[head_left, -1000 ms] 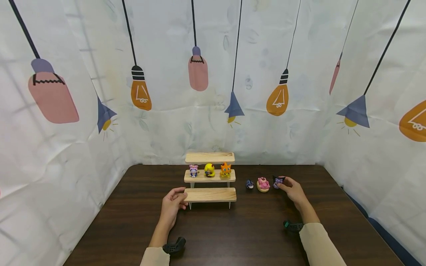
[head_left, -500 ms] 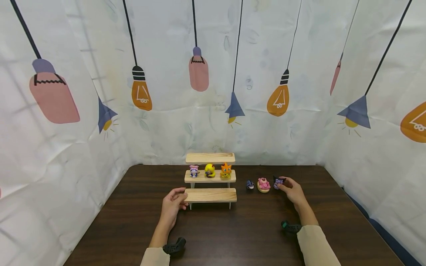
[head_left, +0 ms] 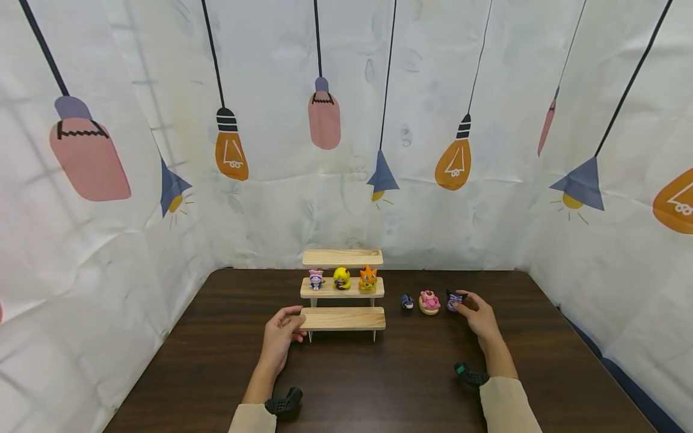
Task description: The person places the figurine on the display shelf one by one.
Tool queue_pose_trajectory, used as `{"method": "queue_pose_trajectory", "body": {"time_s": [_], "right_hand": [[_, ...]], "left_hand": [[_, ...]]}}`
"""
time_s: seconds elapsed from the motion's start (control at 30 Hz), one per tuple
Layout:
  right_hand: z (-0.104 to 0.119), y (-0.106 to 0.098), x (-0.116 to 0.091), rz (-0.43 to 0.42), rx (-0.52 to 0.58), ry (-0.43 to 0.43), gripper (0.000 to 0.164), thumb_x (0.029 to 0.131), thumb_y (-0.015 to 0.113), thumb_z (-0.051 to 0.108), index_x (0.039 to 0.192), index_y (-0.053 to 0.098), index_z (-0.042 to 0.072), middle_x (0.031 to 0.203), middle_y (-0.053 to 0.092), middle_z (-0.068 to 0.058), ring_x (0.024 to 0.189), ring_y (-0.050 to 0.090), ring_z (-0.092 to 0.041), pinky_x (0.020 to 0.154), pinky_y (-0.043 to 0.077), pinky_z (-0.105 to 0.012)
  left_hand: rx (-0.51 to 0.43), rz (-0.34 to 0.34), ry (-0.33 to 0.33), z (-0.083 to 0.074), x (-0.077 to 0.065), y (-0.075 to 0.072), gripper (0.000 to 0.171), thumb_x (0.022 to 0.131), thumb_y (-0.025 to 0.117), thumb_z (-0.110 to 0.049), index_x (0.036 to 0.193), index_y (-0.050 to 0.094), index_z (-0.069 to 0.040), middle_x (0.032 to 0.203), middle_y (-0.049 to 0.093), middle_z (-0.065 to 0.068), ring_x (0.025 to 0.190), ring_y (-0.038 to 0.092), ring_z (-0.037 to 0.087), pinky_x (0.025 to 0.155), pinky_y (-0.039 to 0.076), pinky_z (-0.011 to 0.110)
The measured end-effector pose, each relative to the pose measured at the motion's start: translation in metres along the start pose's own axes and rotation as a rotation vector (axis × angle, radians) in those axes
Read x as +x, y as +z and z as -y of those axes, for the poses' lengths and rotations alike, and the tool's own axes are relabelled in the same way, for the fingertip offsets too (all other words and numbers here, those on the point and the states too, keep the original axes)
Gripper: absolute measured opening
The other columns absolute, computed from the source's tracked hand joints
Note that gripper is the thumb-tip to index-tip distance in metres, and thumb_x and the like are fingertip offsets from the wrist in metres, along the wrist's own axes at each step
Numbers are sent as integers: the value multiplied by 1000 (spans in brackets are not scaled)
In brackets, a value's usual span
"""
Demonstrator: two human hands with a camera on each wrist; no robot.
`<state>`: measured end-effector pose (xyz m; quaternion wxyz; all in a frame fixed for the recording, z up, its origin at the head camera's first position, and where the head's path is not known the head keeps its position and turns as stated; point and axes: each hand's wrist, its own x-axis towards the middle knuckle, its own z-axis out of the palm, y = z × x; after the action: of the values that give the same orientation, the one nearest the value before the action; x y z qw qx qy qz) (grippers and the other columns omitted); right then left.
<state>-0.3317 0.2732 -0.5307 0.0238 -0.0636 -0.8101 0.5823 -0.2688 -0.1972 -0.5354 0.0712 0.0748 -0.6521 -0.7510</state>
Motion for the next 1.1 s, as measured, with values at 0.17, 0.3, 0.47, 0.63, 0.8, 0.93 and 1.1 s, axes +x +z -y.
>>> {"method": "queue_pose_trajectory", "body": {"time_s": [0.17,0.3,0.47,0.63,0.8,0.93,1.1], "right_hand": [[-1,0,-3,-17,20,2,49,102,64,28,145,52,6,145,50,-20,129,44,-28,96,38,-33],[-1,0,-5,-30,24,11,49,102,65,29,144,53,7,141,52,-20,124,46,-27,94,39,-31],[1,0,-6,-28,42,32,49,101,66,31,143,53,9,138,53,-17,120,48,-23,94,41,-31],[6,-1,-6,-26,54,32,50,101,66,32,144,53,9,130,57,-8,107,54,-13,92,47,-27],[15,-1,-7,-16,50,13,49,101,66,32,144,54,10,124,59,-4,101,56,-10,91,49,-28],[31,-2,-9,19,63,-23,49,101,65,33,144,53,13,123,58,-1,104,57,-9,97,50,-31],[50,2,-16,62,81,-104,49,101,66,29,144,53,10,115,59,2,103,58,-8,101,50,-38]], "left_hand": [[1,4,0,1,0,0,35,97,68,-10,128,60,3,85,69,1,64,65,15,57,54,24],[6,5,-5,2,1,0,35,97,68,-11,129,60,3,85,69,1,65,65,15,58,55,24],[7,3,-4,2,0,-1,34,98,68,-10,129,60,3,85,69,1,64,65,15,57,55,24],[3,3,1,1,0,-1,35,98,67,-10,129,60,3,84,69,1,64,65,15,57,55,24],[1,4,-3,0,0,-1,35,98,67,-10,130,60,3,85,69,1,64,65,15,57,54,24],[-1,6,-1,0,0,-1,35,98,67,-10,129,60,3,85,69,1,64,65,15,57,54,24],[-3,6,2,0,0,-1,35,98,68,-10,129,60,4,85,70,0,64,65,14,57,54,24]]}}
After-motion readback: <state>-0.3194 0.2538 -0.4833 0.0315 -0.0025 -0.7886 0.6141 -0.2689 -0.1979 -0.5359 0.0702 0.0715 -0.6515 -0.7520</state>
